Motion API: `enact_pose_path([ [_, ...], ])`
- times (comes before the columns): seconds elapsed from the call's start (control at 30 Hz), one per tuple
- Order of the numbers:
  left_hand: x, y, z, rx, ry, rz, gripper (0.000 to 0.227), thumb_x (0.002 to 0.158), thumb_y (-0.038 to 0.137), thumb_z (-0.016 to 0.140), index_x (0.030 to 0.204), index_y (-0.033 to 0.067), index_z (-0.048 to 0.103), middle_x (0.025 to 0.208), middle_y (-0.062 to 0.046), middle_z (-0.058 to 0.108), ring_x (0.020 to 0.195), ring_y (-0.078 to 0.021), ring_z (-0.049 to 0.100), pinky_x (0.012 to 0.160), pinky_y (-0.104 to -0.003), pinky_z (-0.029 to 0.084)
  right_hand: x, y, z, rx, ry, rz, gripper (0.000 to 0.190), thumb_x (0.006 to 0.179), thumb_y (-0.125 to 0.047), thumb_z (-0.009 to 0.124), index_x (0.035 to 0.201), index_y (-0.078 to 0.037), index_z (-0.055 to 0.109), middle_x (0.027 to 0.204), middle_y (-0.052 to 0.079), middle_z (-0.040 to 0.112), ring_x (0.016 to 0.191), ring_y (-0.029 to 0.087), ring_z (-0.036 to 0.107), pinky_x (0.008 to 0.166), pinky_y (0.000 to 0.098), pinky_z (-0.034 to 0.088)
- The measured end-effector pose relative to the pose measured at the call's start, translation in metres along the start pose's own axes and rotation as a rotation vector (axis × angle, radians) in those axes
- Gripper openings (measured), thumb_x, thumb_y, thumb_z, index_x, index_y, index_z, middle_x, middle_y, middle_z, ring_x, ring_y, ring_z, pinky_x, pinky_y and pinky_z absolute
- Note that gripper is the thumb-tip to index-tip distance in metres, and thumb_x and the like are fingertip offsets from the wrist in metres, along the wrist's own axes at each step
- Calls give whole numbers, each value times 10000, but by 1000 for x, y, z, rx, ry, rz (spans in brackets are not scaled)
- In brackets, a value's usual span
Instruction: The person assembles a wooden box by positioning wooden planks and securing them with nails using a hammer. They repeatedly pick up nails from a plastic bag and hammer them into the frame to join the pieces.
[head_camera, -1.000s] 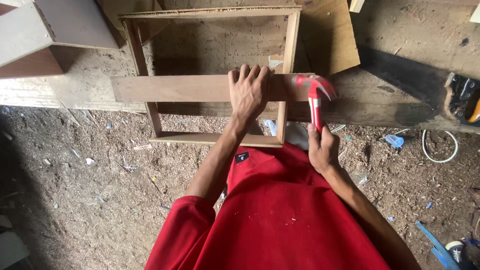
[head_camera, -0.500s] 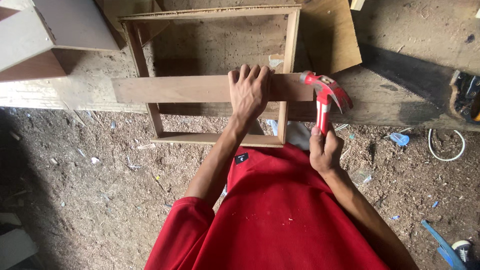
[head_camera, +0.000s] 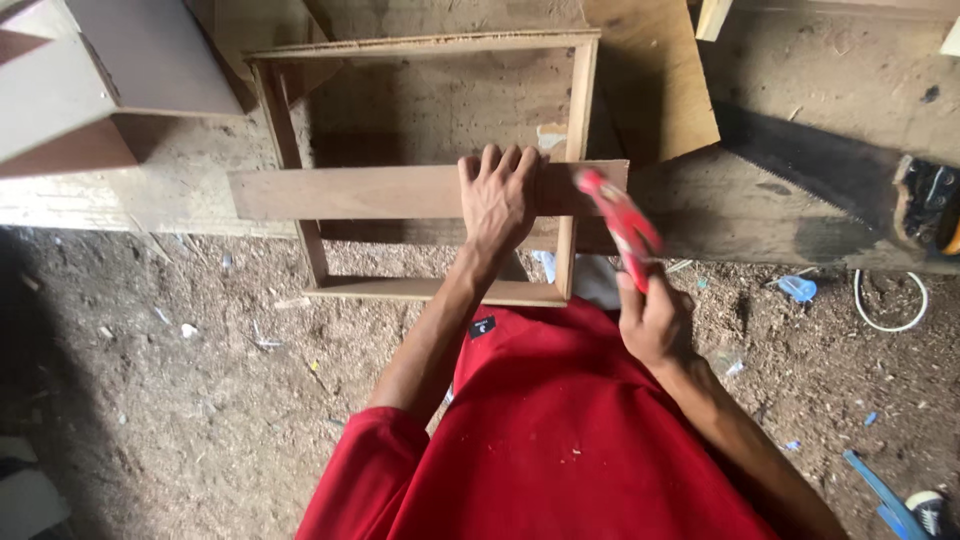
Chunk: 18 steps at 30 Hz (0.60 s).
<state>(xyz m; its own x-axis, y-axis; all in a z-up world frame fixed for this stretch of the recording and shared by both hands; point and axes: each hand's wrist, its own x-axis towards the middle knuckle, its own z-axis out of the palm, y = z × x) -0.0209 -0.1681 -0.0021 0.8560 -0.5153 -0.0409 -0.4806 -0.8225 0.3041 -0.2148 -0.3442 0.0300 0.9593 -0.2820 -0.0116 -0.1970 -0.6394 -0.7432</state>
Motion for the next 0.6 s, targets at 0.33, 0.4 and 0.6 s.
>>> enact_pose_path([
  [0.33, -5, 0, -6, -46, -4, -17, 202, 973, 257, 569, 1131, 144, 625, 1046, -45, 654, 1055, -275, 550, 938, -505, 359, -21, 5, 10, -13, 156, -14, 213, 1097, -228, 615, 1022, -29, 620, 725, 227, 627, 643, 411, 648, 549, 471, 473],
  [0.4, -13, 3, -4, -58, -23, -27, 188, 1003, 266, 565, 1135, 147, 627, 1048, -44, 653, 1055, -276, 549, 938, -498, 361, -23, 8, 9, -25, 114, 0, 215, 1103, -226, 616, 1005, -34, 618, 697, 219, 615, 620, 401, 642, 536, 470, 457],
  [0.6, -5, 3, -8, 10, 6, 3, 181, 981, 272, 556, 1105, 162, 629, 1048, -34, 656, 1054, -262, 550, 931, -500, 359, -4, -7, -3, -91, -73, 191, 257, 1058, -250, 670, 969, -11, 637, 598, 204, 589, 510, 374, 617, 481, 470, 439],
])
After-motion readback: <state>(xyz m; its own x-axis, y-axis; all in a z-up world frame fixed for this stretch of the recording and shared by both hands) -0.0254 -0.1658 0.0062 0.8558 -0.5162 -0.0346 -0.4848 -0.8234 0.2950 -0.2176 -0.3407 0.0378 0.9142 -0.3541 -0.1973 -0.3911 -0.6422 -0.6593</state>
